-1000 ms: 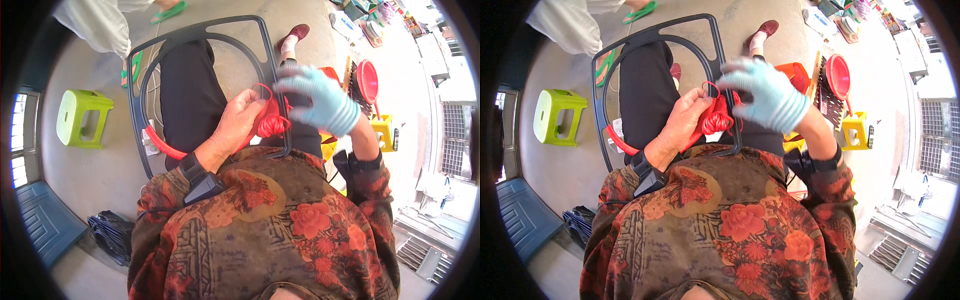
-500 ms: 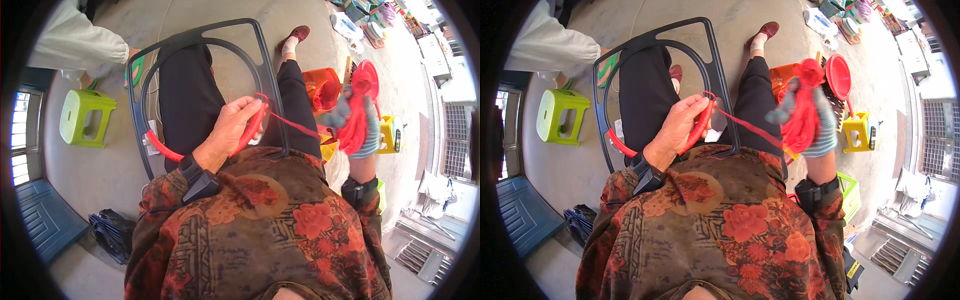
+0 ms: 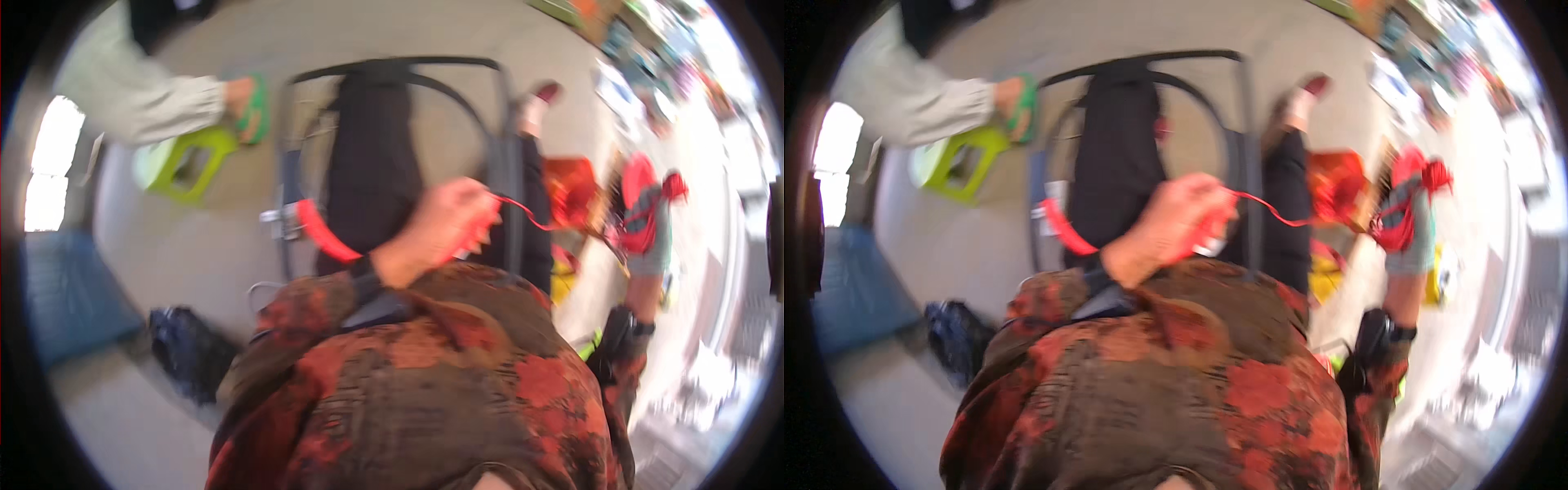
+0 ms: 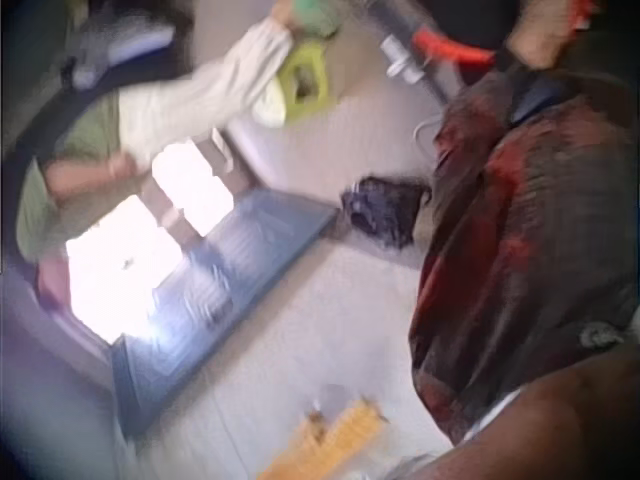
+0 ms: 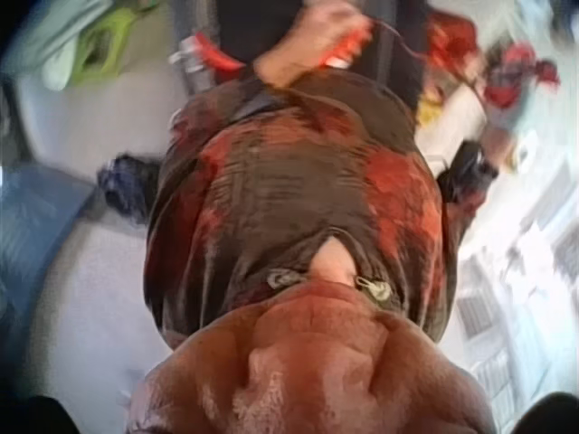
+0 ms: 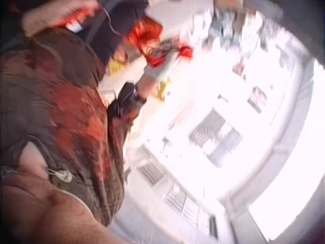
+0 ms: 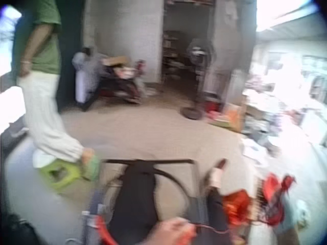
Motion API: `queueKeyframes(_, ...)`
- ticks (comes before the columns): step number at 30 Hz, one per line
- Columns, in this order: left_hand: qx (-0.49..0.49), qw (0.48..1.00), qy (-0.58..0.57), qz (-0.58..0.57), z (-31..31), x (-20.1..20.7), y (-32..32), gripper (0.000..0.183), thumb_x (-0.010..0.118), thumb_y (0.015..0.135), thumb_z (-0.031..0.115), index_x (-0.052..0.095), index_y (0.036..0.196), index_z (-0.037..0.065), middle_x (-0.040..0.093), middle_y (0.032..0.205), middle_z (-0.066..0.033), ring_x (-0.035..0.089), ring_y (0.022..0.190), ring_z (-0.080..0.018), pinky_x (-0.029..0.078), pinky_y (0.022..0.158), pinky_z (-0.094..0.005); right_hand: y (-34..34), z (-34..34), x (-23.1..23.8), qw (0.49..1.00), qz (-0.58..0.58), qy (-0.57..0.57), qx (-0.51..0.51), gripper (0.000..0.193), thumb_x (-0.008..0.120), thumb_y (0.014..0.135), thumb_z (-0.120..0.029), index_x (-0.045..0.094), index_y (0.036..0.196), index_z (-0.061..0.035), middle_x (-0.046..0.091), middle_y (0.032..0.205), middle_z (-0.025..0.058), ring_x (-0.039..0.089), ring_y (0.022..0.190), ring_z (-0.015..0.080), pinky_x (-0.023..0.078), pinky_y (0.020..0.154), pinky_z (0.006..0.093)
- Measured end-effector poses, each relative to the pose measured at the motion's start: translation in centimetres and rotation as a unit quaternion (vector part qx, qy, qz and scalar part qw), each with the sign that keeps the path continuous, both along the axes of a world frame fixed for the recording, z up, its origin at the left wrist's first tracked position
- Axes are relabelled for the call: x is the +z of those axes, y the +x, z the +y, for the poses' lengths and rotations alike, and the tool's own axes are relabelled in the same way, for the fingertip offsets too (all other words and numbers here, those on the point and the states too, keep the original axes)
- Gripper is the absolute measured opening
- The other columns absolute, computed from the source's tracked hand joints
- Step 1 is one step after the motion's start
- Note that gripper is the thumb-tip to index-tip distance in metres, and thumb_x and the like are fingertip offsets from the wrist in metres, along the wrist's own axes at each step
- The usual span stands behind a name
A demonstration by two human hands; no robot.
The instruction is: Tying bundles of red cord onto black rectangular plastic frames.
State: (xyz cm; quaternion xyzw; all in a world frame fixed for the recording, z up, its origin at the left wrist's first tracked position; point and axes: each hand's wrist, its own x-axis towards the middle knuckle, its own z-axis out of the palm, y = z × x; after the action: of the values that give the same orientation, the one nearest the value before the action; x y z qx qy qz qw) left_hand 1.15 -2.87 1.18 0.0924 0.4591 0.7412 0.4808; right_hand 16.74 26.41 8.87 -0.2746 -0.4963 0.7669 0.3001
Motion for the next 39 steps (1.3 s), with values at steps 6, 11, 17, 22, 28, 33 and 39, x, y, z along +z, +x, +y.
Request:
queueKeyframes(6,0.058,0.997,0.005,0.058,-1.9,1.1,0.6,0.019,0.055,0.093,0.020,0.054,0.090,0.001,0.060,0.071,-0.0081,0.056,0.049,-0.0113,0.046,0.037,-0.0246,-6.0,-6.6,-8.1,0.890,-0.245,0.177,0.342,0.036,0.064,0.076,-0.006,0.053,0.110,-0.0036,0.058,0.085,-0.0002,0.054,0.070,0.0099,0.047,0.059,0.0224)
queueKeyframes(11,0.112,0.991,0.016,0.070,-0.9,1.0,0.8,0.023,0.053,0.093,0.021,0.052,0.086,-0.001,0.058,0.066,-0.0077,0.055,0.047,-0.0114,0.046,0.037,-0.0245,-6.7,-6.0,-7.5,0.856,-0.154,0.254,0.422,0.041,0.068,0.073,-0.016,0.054,0.109,-0.0044,0.054,0.101,0.0025,0.053,0.085,0.0127,0.046,0.076,0.0279)
queueKeyframes(17,0.134,0.991,0.010,0.009,-1.4,0.4,0.4,0.023,0.052,0.091,0.020,0.053,0.082,-0.001,0.059,0.064,-0.0093,0.057,0.046,-0.0134,0.047,0.036,-0.0257,-9.2,-11.0,-5.2,0.917,0.085,-0.083,0.382,0.017,0.054,0.092,-0.014,0.047,0.102,-0.0036,0.051,0.091,0.0063,0.053,0.084,0.0160,0.050,0.073,0.0247)
queueKeyframes(22,0.111,0.993,0.034,0.000,-1.6,-0.1,0.1,0.021,0.054,0.089,0.017,0.054,0.085,-0.003,0.060,0.065,-0.0114,0.059,0.046,-0.0160,0.048,0.037,-0.0270,-10.6,-11.7,-4.7,0.864,0.095,-0.282,0.407,0.014,0.045,0.097,-0.014,0.041,0.086,-0.0064,0.037,0.066,0.0014,0.037,0.055,0.0106,0.042,0.051,0.0228)
queueKeyframes(28,0.150,0.987,0.063,-0.014,-1.2,-0.5,0.3,0.021,0.055,0.091,0.016,0.056,0.087,-0.005,0.061,0.066,-0.0117,0.059,0.047,-0.0160,0.049,0.040,-0.0277,-10.6,-10.2,-5.7,0.882,0.037,-0.227,0.412,0.017,0.046,0.098,-0.018,0.042,0.085,-0.0061,0.038,0.066,0.0019,0.039,0.053,0.0113,0.041,0.049,0.0222)
queueKeyframes(33,0.110,0.992,0.061,-0.030,-1.3,-0.4,0.4,0.024,0.054,0.092,0.018,0.057,0.083,-0.004,0.061,0.066,-0.0113,0.058,0.047,-0.0157,0.048,0.040,-0.0274,-9.6,-10.6,-5.2,0.899,0.005,-0.226,0.376,0.019,0.046,0.098,-0.019,0.042,0.084,-0.0069,0.038,0.066,0.0010,0.039,0.051,0.0105,0.039,0.047,0.0213)
queueKeyframes(39,0.089,0.996,0.018,0.000,-0.9,-0.4,0.8,0.027,0.055,0.092,0.018,0.055,0.077,-0.004,0.061,0.065,-0.0117,0.058,0.047,-0.0156,0.048,0.040,-0.0271,-8.4,-10.8,-5.1,0.901,-0.003,-0.238,0.362,0.020,0.045,0.098,-0.021,0.041,0.082,-0.0094,0.037,0.065,-0.0006,0.037,0.051,0.0079,0.037,0.046,0.0207)
